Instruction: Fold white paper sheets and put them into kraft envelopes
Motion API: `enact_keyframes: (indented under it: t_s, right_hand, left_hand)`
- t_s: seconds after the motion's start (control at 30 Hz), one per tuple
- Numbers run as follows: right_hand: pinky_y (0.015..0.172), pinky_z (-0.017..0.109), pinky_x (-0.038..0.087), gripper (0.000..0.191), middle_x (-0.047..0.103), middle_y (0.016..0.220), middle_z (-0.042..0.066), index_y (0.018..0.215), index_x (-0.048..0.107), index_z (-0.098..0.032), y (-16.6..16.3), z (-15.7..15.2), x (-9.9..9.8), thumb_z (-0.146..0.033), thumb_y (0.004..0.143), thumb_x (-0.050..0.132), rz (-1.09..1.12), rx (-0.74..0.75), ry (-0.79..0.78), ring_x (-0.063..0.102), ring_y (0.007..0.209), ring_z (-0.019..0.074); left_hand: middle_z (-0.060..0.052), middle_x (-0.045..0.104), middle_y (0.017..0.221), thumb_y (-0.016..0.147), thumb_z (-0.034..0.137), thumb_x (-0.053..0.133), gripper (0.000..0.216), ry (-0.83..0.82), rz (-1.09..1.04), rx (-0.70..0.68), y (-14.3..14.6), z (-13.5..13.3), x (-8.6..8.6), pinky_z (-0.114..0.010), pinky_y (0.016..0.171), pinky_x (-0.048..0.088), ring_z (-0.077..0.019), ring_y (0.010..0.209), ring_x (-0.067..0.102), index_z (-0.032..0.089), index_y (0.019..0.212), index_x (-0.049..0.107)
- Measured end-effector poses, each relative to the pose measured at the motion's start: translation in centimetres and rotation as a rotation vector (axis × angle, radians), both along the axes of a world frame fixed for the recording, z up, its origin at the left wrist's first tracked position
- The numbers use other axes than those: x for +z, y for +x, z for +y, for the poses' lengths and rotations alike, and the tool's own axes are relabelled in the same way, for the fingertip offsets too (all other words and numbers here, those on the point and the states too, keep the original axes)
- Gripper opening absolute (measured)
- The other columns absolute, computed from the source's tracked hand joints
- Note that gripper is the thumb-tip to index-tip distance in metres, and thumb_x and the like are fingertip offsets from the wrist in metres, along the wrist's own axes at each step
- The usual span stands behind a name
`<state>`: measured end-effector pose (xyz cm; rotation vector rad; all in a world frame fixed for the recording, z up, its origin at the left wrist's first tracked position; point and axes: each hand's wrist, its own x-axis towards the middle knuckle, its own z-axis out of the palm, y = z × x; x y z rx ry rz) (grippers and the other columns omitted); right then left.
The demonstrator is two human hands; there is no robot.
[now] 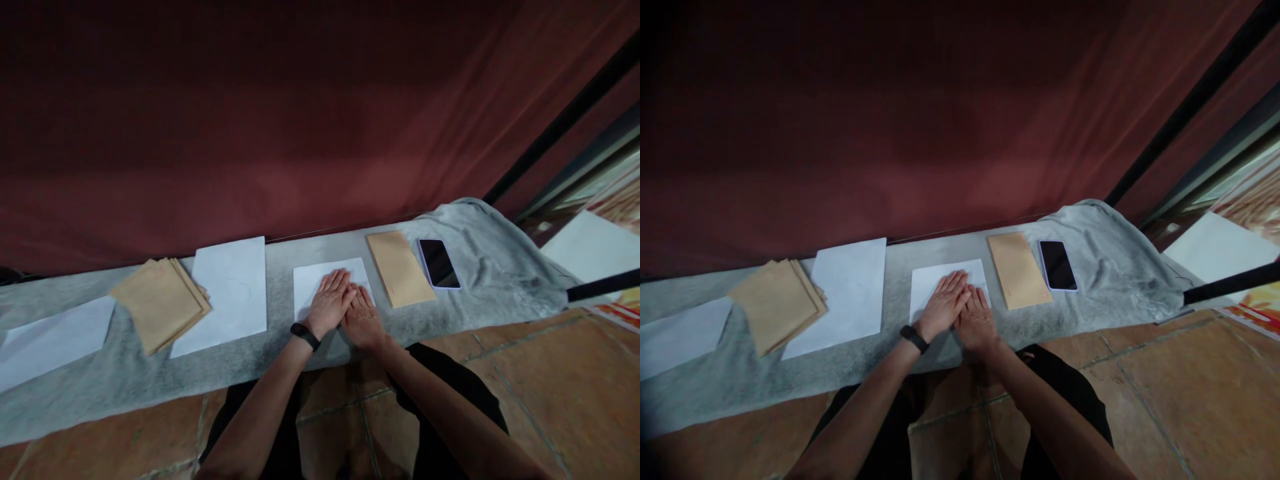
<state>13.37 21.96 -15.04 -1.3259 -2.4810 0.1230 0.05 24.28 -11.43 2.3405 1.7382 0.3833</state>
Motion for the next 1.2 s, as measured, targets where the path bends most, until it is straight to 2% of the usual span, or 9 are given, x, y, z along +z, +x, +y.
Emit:
enact_keyframes:
  t_s: [0.1, 0.33, 0.5, 0.73, 1.0, 1.07, 1.2]
  right_hand:
    - [0.126, 0.054, 0.026, 0.056, 0.047, 0.157, 0.021, 0.152, 0.047, -0.005, 0.3, -0.2, -0.4, -0.031, 0.102, 0.045, -0.007, 0.011, 0.005, 0.037, 0.151, 0.0318]
    - [0.125, 0.052, 0.029, 0.054, 0.051, 0.154, 0.02, 0.149, 0.051, -0.006, 0.5, -0.2, 0.0, -0.036, 0.105, 0.042, 0.028, -0.002, 0.039, 0.04, 0.15, 0.0305]
    - [0.125, 0.049, 0.03, 0.057, 0.046, 0.159, 0.019, 0.154, 0.044, -0.004, 1.0, 0.0, -0.3, -0.035, 0.106, 0.036, 0.061, -0.041, 0.063, 0.04, 0.15, 0.0285]
    - [0.124, 0.05, 0.03, 0.064, 0.04, 0.162, 0.021, 0.16, 0.029, -0.004, 1.8, 0.9, -0.3, -0.039, 0.107, 0.036, 0.064, -0.144, 0.097, 0.038, 0.151, 0.0301]
    - [0.122, 0.049, 0.032, 0.061, 0.04, 0.161, 0.022, 0.156, 0.037, -0.001, 1.8, 1.5, -0.1, -0.038, 0.108, 0.038, 0.067, -0.204, 0.118, 0.039, 0.15, 0.0318]
    - [0.122, 0.05, 0.032, 0.058, 0.043, 0.159, 0.022, 0.155, 0.041, -0.002, 1.8, 2.3, 0.2, -0.036, 0.109, 0.034, 0.077, -0.201, 0.108, 0.04, 0.149, 0.0314]
    - [0.123, 0.051, 0.03, 0.056, 0.048, 0.156, 0.02, 0.153, 0.046, -0.005, 1.0, 4.3, 0.7, -0.036, 0.109, 0.03, 0.077, -0.169, 0.052, 0.04, 0.15, 0.0301]
  left_hand:
    - [-0.007, 0.039, 0.165, 0.109, 0.046, 0.024, 0.058, 0.006, 0.015, -0.001, -0.4, 0.4, -0.5, -0.044, 0.128, 0.025, -0.0201, 0.155, 0.03, 0.018, 0.157, 0.039]
    - [-0.008, 0.037, 0.165, 0.109, 0.045, 0.025, 0.059, 0.052, 0.072, 0.098, -0.9, 1.3, -1.0, -0.044, 0.129, 0.022, -0.0211, 0.156, 0.028, 0.015, 0.158, 0.038]
    - [-0.011, 0.037, 0.165, 0.108, 0.046, 0.028, 0.062, 0.105, 0.118, 0.132, -1.6, 1.4, -1.4, -0.046, 0.128, 0.023, -0.023, 0.156, 0.027, 0.012, 0.16, 0.034]
    - [-0.017, 0.037, 0.164, 0.107, 0.046, 0.025, 0.065, 0.123, 0.169, 0.231, -3.6, 0.8, -1.7, -0.049, 0.127, 0.025, -0.0265, 0.156, 0.028, 0.007, 0.159, 0.035]
    - [-0.019, 0.037, 0.163, 0.107, 0.043, 0.026, 0.064, 0.149, 0.16, 0.343, -4.9, -0.8, -1.8, -0.054, 0.127, 0.024, -0.0305, 0.155, 0.03, 0.005, 0.158, 0.036]
    - [-0.019, 0.036, 0.164, 0.107, 0.041, 0.027, 0.062, 0.163, 0.156, 0.342, -4.5, -1.2, -1.5, -0.056, 0.127, 0.022, -0.0306, 0.155, 0.028, 0.007, 0.158, 0.036]
    - [-0.01, 0.032, 0.167, 0.107, 0.04, 0.03, 0.057, 0.145, 0.151, 0.21, -2.6, -2.1, -1.1, -0.053, 0.128, 0.021, -0.0282, 0.157, 0.024, 0.017, 0.159, 0.038]
